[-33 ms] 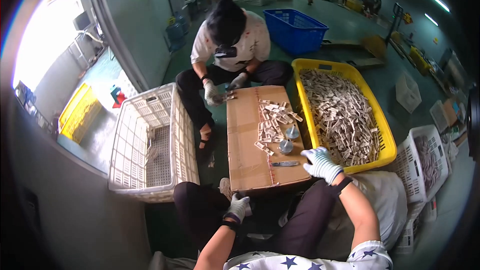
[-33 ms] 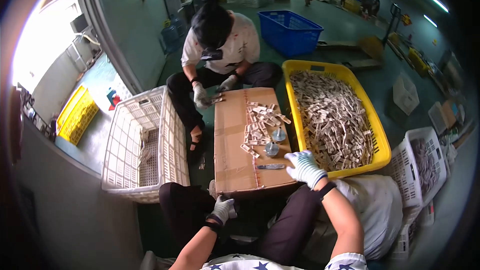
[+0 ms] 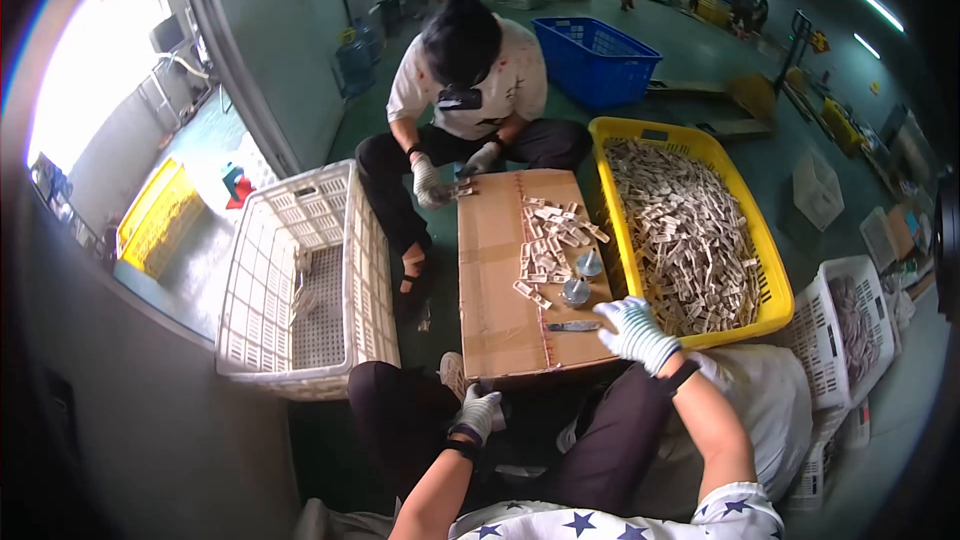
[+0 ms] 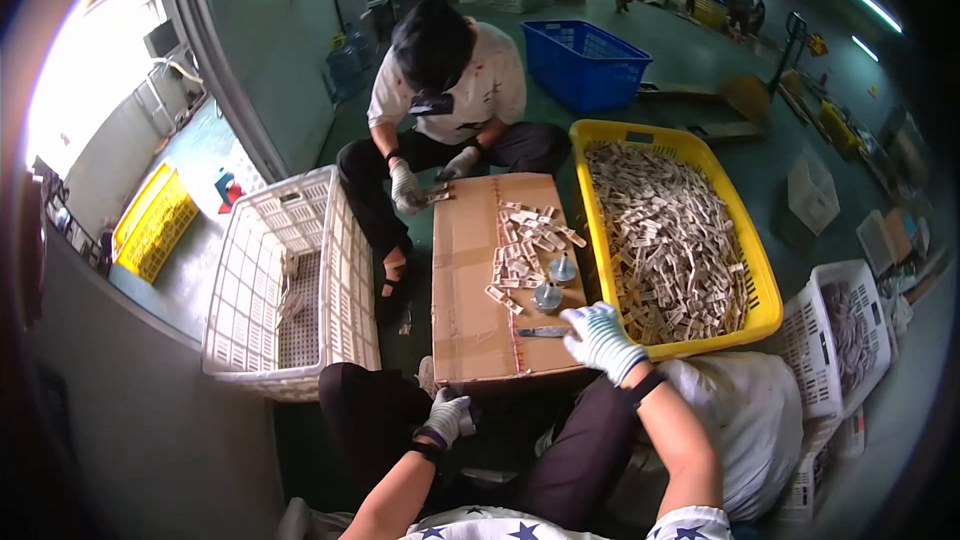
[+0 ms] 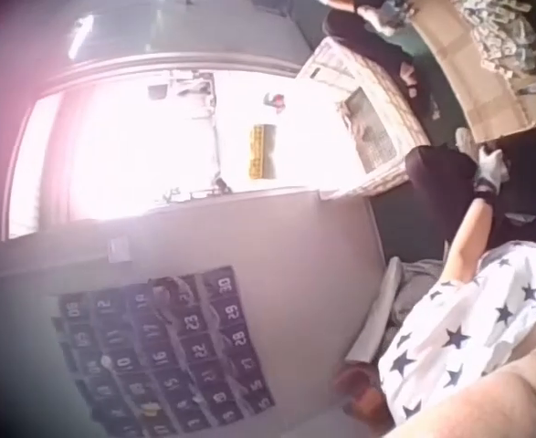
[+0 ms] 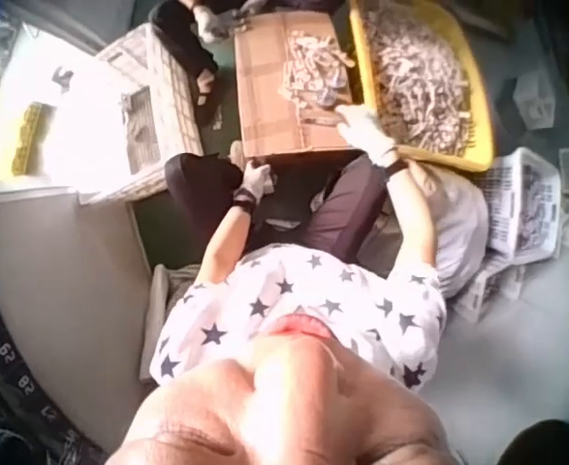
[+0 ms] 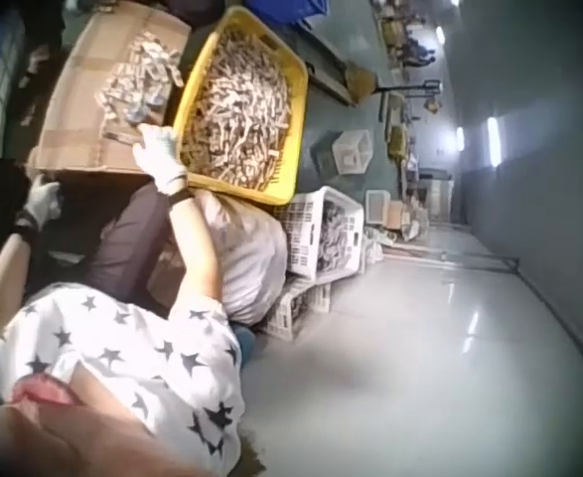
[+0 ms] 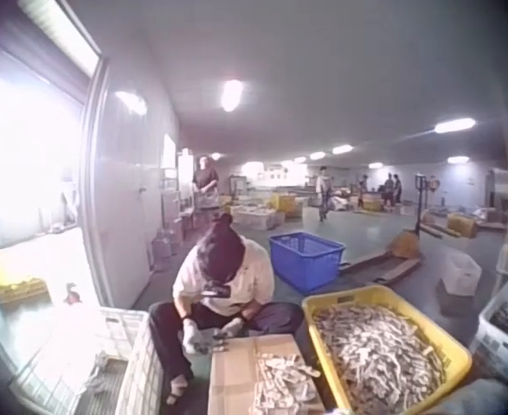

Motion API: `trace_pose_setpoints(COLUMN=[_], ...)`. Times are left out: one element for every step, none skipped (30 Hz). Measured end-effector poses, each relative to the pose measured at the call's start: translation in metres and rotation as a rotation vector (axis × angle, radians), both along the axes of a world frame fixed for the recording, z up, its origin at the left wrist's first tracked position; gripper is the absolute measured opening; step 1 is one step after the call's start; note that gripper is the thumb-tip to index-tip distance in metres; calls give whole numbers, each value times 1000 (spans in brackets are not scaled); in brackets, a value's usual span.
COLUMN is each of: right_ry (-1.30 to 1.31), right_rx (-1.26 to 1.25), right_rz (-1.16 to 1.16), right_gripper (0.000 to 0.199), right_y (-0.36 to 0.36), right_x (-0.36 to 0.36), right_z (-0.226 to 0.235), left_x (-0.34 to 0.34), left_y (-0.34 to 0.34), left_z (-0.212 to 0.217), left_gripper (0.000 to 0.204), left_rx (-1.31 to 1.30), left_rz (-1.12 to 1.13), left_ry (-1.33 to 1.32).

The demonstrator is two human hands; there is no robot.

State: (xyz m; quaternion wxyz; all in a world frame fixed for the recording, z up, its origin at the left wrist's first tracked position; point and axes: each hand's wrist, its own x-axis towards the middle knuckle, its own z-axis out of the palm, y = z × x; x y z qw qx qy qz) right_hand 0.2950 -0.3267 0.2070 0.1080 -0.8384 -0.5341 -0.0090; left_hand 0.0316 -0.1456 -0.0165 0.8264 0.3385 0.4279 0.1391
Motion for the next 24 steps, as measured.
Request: trace_pose_setpoints(right_ry=[11,75,137,255,378,425,471,589,705,724,756,808,854,851,878,909,908,936,960,1030,1026,1242,1455,1616], right_rx=[61,100,130,103,82,31,-25,-42,-61,-77,-136,-166,-196,-203,-214,-225,-230,-264,-295,-295,-295,-242,-178,-46], right_rz=[48,62,57,7,-40,-29,-23,-65,-100,-139,-161,-182,-214,-215,-236,-246,-240,-215,-190,-187,-181,-166,-146,-129], right_gripper=[36,34,32,31,31,32,33,34,36,38,43,46,49,49,53,56,56,59,61,54,54,53,52,45], right_y=[14,32,42,43,45,53,58,61,65,56,57,61,61,61,61,66,68,69,73,76,79,79,80,77], right_x=[-22,-48,-70,-89,-113,-137,-158,-175,-189,-189,-196,-200,-201,-201,-201,-205,-207,-210,-211,-214,-215,-214,-212,-210], right_z=[3,0,-9,-19,-30,-45,-63,-80,-98,-117,-126,-134,-142,-150,-157,-158,-159,-158,-157,-157,-159,-165,-174,-201], left_x=[-2,-10,-12,-6,-9,-18,-27,-36,-43,-36,-39,-40,-37,-36,-35,-37,-39,-41,-41,-41,-42,-40,-38,-32], left_y=[-2,3,2,1,1,5,8,12,18,15,19,20,21,20,21,25,28,30,31,33,35,34,36,35], left_z=[9,5,12,33,44,39,30,21,16,39,41,43,47,58,55,52,48,42,36,30,25,21,20,24], left_gripper=[34,28,28,30,32,27,27,28,29,30,30,29,28,28,28,27,27,27,27,26,26,26,25,24], left_rx=[31,47,30,-78,-181,-108,-115,-26,67,-22,-25,-14,-8,18,11,-15,-41,-43,-34,-25,-22,-58,-89,-103], left_rz=[-67,-68,-61,-120,-171,-138,-130,-135,-136,-176,-163,-198,-242,-262,-262,-270,-279,-273,-267,-261,-255,-244,-233,-244], left_ry=[8,-2,3,-4,-5,33,46,46,47,58,65,70,69,96,91,101,110,109,106,104,100,98,95,84])
